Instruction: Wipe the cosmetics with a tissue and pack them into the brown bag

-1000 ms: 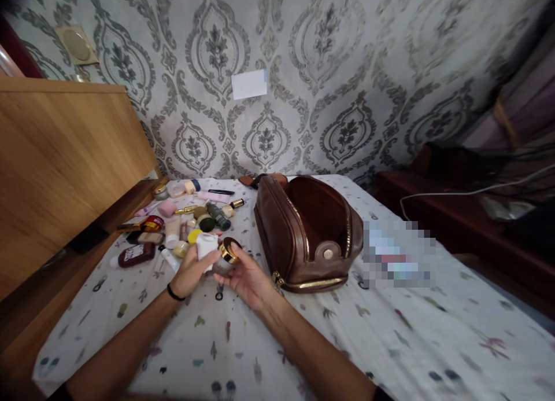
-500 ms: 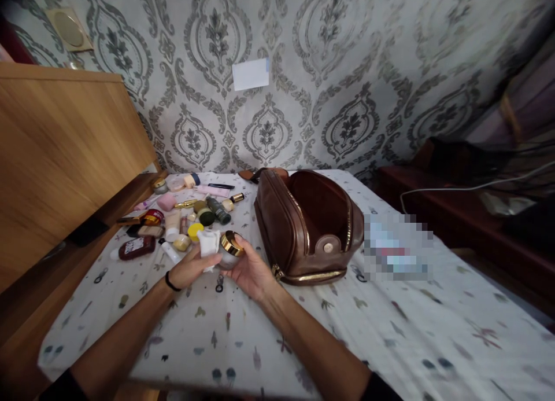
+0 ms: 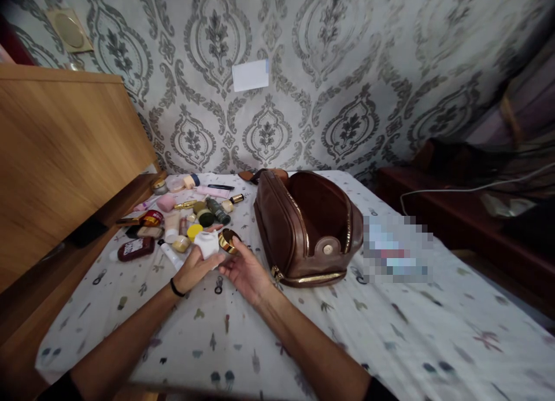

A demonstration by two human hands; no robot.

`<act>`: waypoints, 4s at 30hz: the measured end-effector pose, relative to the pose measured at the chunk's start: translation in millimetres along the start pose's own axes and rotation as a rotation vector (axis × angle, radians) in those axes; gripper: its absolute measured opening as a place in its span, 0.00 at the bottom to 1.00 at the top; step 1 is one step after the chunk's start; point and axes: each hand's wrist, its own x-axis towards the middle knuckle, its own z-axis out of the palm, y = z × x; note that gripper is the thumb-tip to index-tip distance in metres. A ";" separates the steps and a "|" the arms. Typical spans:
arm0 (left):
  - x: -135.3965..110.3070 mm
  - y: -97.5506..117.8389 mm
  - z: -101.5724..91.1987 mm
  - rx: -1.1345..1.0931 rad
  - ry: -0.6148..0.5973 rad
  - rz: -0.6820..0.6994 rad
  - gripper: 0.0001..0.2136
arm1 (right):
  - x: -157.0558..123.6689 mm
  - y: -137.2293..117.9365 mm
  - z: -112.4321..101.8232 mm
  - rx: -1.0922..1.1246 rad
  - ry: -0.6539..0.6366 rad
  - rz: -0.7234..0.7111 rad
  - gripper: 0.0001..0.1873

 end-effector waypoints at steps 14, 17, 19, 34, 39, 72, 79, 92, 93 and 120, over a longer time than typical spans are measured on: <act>5.9 -6.8 -6.0 -0.042 0.106 -0.040 0.24 | 0.7 -0.1 -1.4 -0.105 0.001 -0.105 0.14; 8.9 -15.4 -10.0 -0.056 0.198 -0.057 0.22 | -0.9 1.1 0.5 -0.111 -0.057 -0.096 0.12; 10.2 -16.9 -10.0 -0.112 0.221 -0.089 0.21 | -2.1 1.7 1.3 -0.108 -0.087 -0.088 0.10; 5.2 -3.1 -9.9 -0.266 -0.054 -0.093 0.22 | -2.9 -4.8 4.1 -0.035 -0.093 -0.006 0.12; -0.9 -1.2 -8.6 -0.021 -0.047 -0.001 0.25 | 1.4 -0.5 0.0 -0.020 -0.061 0.037 0.13; 1.1 -3.0 -1.2 -0.001 0.094 -0.021 0.22 | -10.4 4.8 8.2 -0.012 -0.043 -0.014 0.14; -1.0 1.5 -6.9 -0.061 -0.206 -0.030 0.29 | -9.2 0.5 5.0 0.005 -0.072 -0.014 0.13; -2.7 -8.4 -1.3 0.445 0.051 0.315 0.28 | -3.1 8.1 7.2 -0.032 -0.032 -0.042 0.13; -2.3 -7.2 -1.5 0.413 0.041 0.287 0.28 | -3.2 8.2 6.1 -0.041 -0.024 -0.039 0.13; 1.9 -2.4 -2.5 -0.124 0.238 -0.025 0.16 | -7.5 5.9 11.3 -0.058 0.005 -0.034 0.12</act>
